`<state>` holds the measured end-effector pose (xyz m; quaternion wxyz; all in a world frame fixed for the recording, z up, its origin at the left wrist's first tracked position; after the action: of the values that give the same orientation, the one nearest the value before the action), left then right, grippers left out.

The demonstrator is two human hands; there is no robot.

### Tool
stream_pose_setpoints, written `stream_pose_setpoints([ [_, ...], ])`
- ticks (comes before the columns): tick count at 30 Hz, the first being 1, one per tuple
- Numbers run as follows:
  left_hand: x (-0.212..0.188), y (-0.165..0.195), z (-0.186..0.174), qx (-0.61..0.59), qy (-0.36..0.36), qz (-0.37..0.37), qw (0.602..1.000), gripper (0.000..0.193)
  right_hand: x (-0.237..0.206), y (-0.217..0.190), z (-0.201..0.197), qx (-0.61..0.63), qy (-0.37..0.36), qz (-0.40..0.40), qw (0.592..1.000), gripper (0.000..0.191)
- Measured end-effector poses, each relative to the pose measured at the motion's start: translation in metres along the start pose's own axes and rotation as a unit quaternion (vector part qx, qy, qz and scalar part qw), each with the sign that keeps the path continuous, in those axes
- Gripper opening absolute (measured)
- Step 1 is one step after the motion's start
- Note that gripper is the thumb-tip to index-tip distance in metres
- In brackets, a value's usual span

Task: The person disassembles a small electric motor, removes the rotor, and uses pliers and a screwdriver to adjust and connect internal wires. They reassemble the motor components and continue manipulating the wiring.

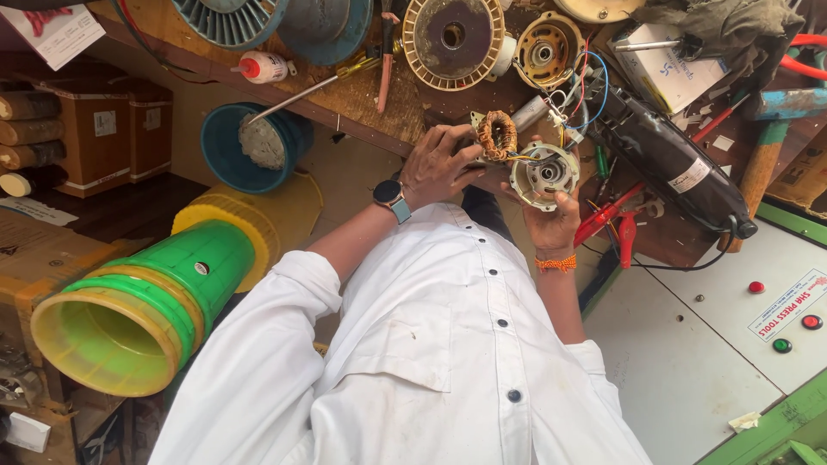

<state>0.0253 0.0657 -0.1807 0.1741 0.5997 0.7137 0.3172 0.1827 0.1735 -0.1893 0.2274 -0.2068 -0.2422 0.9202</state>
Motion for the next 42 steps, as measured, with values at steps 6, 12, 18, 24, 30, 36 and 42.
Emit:
stream_pose_setpoints([
  [6, 0.025, 0.0, -0.015, 0.01, -0.031, -0.082, 0.996, 0.1, -0.006, 0.0, -0.006, -0.011, 0.005, -0.008, 1.0, 0.094],
  [12, 0.027, -0.015, -0.006, -0.177, -0.115, -0.182, 0.96, 0.111, 0.001, -0.002, 0.005, -0.035, -0.002, -0.021, 0.999, 0.094],
  [18, 0.035, -0.007, -0.029, -0.087, -0.081, -0.247, 0.962, 0.082, -0.001, -0.006, -0.005, -0.007, 0.049, -0.011, 0.999, 0.087],
  [24, 0.06, -0.041, -0.02, -0.038, -0.258, -0.352, 0.899, 0.063, -0.005, -0.005, -0.002, -0.16, 0.064, -0.001, 0.985, 0.081],
  [30, 0.08, -0.046, -0.003, 0.116, -0.279, -0.289, 0.908, 0.051, -0.008, 0.025, -0.004, -0.241, 0.105, 0.03, 0.964, 0.067],
  [36, 0.093, -0.037, 0.02, 0.179, -0.282, -0.294, 0.896, 0.047, -0.017, 0.027, -0.042, -0.434, 0.23, 0.074, 0.868, 0.049],
  [42, 0.099, -0.039, 0.021, 0.202, -0.293, -0.298, 0.886, 0.05, -0.013, 0.026, -0.045, -0.584, 0.204, 0.044, 0.785, 0.049],
])
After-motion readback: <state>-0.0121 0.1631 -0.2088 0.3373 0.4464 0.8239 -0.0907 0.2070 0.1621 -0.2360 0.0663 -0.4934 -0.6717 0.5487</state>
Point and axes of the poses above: each hand's wrist, its own x-axis towards the middle knuckle, its own z-axis out of the palm, y = z × x, the point moved 9 cm from there along x, towards the middle knuckle, and after that the axes turned 6 degrees about -y, right-handed, at the moved point
